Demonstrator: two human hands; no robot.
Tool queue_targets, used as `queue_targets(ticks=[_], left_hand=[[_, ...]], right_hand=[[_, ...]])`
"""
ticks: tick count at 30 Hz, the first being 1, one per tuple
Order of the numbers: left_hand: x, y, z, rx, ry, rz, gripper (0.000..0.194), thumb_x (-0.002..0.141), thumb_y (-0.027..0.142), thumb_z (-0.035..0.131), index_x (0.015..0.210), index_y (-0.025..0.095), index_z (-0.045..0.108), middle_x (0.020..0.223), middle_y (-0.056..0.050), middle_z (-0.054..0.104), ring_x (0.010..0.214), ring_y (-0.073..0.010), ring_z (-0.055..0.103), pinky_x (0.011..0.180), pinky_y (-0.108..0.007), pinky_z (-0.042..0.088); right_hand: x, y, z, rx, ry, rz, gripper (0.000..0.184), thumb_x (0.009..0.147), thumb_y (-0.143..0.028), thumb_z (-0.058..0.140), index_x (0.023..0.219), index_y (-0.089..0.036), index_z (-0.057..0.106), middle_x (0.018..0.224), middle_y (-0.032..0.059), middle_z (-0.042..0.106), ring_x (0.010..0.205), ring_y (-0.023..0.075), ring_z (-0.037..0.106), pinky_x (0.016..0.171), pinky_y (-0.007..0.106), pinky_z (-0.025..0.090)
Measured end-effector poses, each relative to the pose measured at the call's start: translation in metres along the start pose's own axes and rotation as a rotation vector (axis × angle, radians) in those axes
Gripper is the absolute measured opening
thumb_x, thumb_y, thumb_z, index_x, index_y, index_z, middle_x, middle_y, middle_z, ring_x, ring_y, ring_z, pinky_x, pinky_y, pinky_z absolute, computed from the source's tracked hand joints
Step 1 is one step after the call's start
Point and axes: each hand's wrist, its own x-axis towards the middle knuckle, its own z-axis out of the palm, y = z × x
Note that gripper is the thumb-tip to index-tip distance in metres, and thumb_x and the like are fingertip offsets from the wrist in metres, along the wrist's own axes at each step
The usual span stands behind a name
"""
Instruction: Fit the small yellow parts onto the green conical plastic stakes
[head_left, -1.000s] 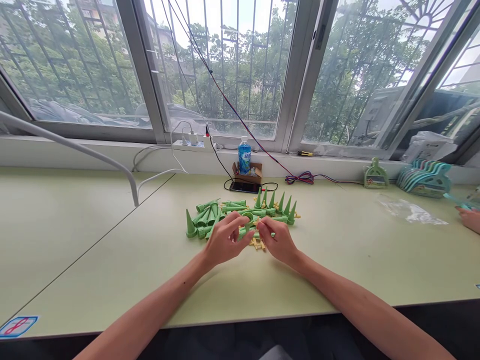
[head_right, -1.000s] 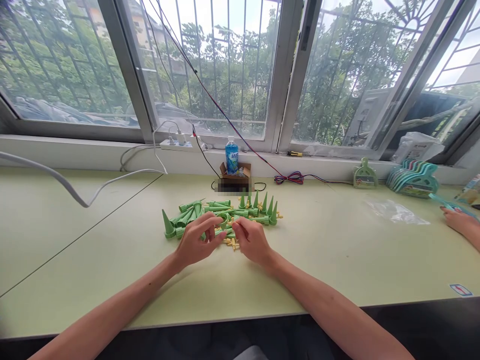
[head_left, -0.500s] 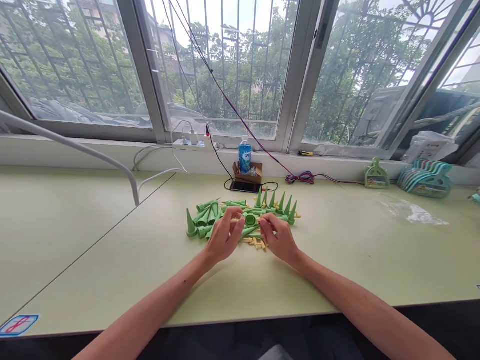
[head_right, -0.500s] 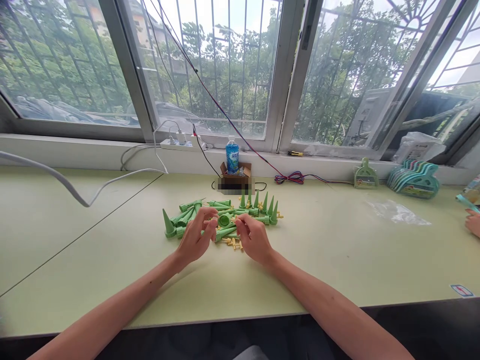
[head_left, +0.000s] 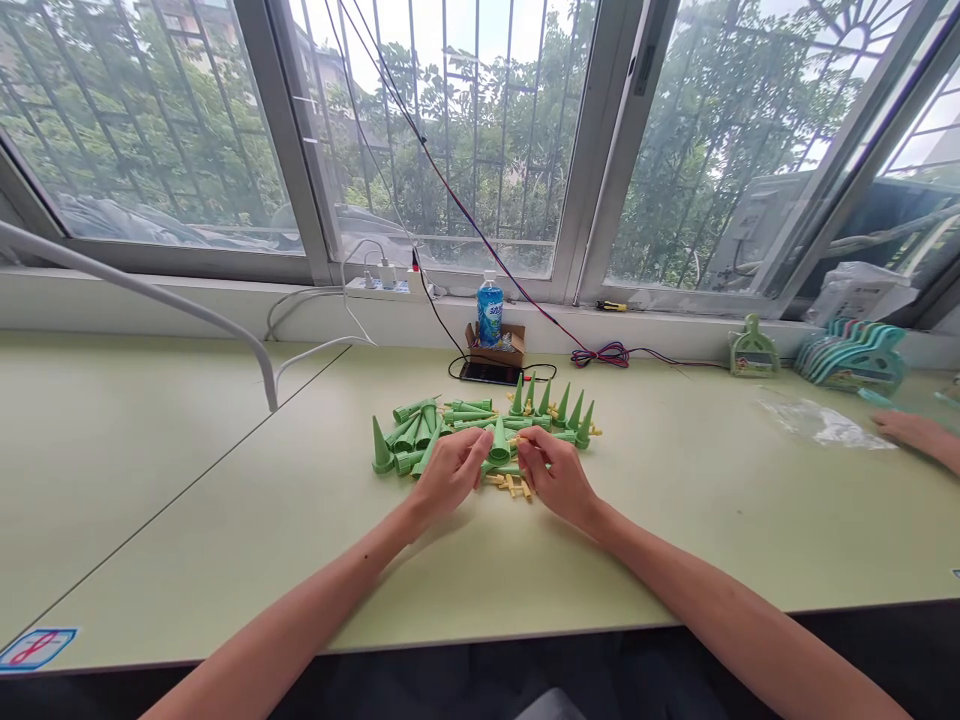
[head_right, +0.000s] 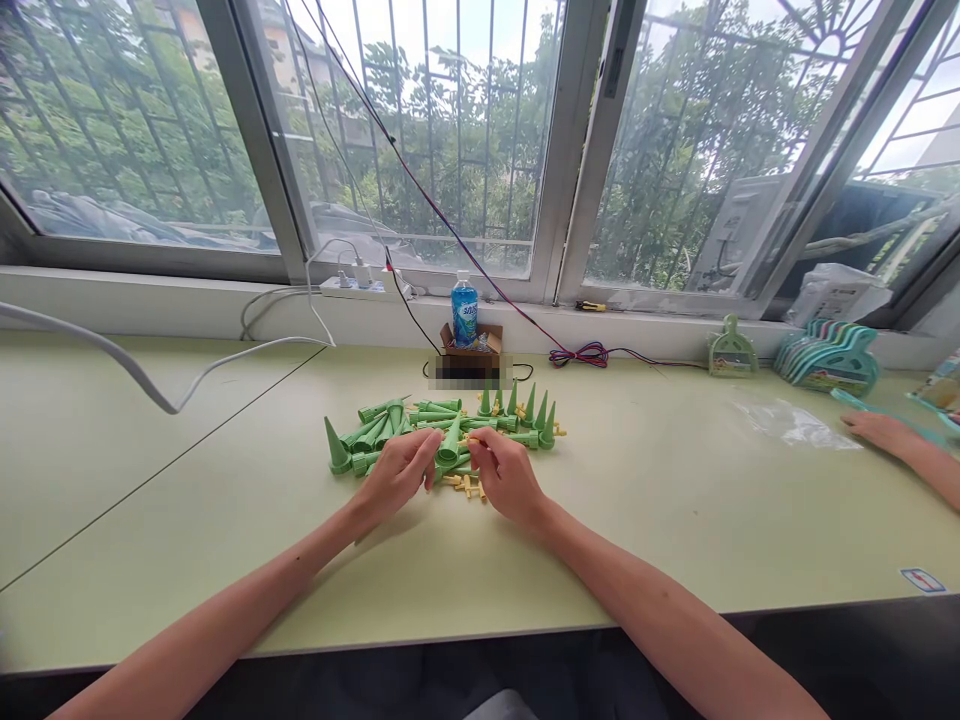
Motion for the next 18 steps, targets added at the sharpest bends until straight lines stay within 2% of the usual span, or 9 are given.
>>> queue_targets(ticks=[6, 11, 18], left_hand=[[-0.0001, -0.0006, -0.0001, -0.028, -0.013, 0.047, 0.030, 0.097, 0.042, 0.047, 0.083, 0.017, 0.057, 0.061, 0.004, 0.049, 0.042, -0.0080, 0.045, 0.040, -0.021, 0.034], [-0.0010, -0.0044, 0.0011, 0.013, -0.007, 0.100, 0.023, 0.095, 0.038, 0.052, 0.090, 0.017, 0.059, 0.082, -0.001, 0.054, 0.046, -0.0055, 0.046, 0.042, -0.020, 0.038], [-0.0009, -0.0049, 0.0006, 0.058, 0.005, 0.159, 0.011, 0.093, 0.029, 0.055, 0.097, 0.019, 0.058, 0.092, -0.003, 0.053, 0.050, -0.0044, 0.045, 0.044, -0.018, 0.041]], right_hand=[[0.0001, -0.0026, -0.0005, 0.006, -0.002, 0.019, 0.027, 0.100, -0.041, 0.041, 0.086, -0.020, 0.051, 0.062, -0.0022, 0.051, 0.048, 0.0106, 0.044, 0.048, 0.023, 0.037], [-0.0003, -0.0009, -0.0011, 0.024, 0.000, 0.043, 0.029, 0.100, -0.041, 0.042, 0.081, -0.021, 0.048, 0.059, -0.0037, 0.048, 0.046, 0.0100, 0.041, 0.047, 0.023, 0.036], [-0.0005, 0.0023, 0.0004, 0.031, 0.017, 0.078, 0.035, 0.100, -0.047, 0.041, 0.076, -0.021, 0.045, 0.051, -0.0059, 0.043, 0.042, 0.0098, 0.036, 0.043, 0.024, 0.030]])
